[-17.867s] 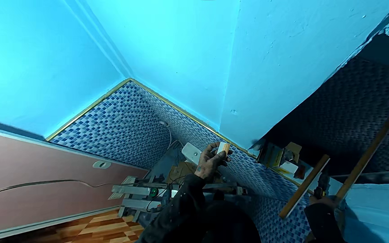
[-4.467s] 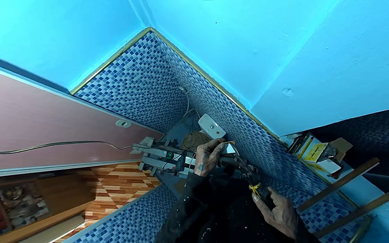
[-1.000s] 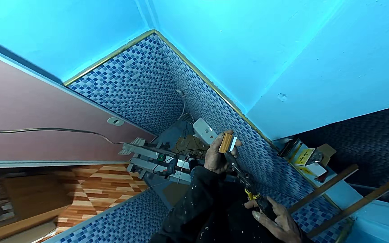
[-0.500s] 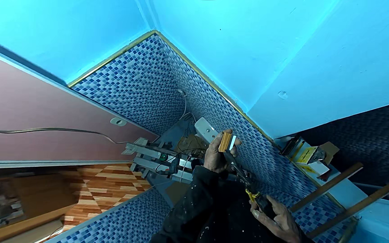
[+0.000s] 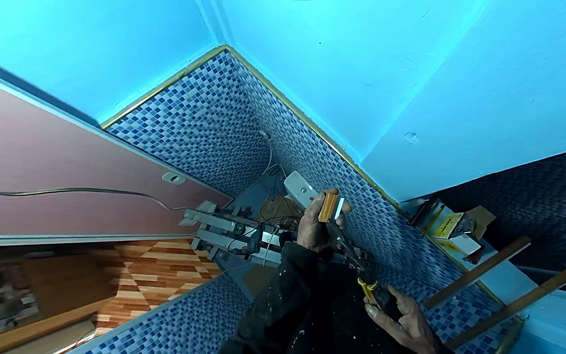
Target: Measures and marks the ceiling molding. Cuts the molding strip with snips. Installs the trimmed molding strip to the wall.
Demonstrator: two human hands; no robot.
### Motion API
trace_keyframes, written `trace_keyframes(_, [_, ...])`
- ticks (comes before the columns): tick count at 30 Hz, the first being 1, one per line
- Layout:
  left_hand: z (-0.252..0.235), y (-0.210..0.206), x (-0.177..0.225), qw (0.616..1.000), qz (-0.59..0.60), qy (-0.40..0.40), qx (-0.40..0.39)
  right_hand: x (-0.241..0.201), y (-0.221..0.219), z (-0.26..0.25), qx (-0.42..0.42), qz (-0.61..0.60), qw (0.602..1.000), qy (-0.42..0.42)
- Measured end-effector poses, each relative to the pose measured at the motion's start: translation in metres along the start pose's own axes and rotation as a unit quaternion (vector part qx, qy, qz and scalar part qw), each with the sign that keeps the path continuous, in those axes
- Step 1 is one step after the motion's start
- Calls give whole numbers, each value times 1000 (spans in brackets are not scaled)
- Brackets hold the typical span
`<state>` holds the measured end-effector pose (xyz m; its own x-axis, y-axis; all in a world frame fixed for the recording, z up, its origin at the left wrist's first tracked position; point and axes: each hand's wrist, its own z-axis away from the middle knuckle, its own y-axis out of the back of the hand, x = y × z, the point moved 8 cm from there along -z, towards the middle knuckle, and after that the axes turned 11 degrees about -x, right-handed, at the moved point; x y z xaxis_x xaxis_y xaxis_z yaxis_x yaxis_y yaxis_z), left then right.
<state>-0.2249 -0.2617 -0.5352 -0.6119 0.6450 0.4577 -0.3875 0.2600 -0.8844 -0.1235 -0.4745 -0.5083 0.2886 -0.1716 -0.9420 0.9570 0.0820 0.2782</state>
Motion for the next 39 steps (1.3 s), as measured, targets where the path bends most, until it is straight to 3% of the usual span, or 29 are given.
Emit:
trace_keyframes(17, [-1,-5,1,999,17,1,-39,-12,3,2,38,78,996,13])
trace_keyframes(22, [1,-5,0,999,9,-3,-41,-7,-4,1,-15,-7,1000,3])
trace_keyframes(28, [5,-1,-3,1000,14,2,-20,-12,-7,-1,-36,-25,999,2])
trace_keyframes(39, [8,0,-2,1000,17,-3,-10,-17,-6,3,27,91,996,0])
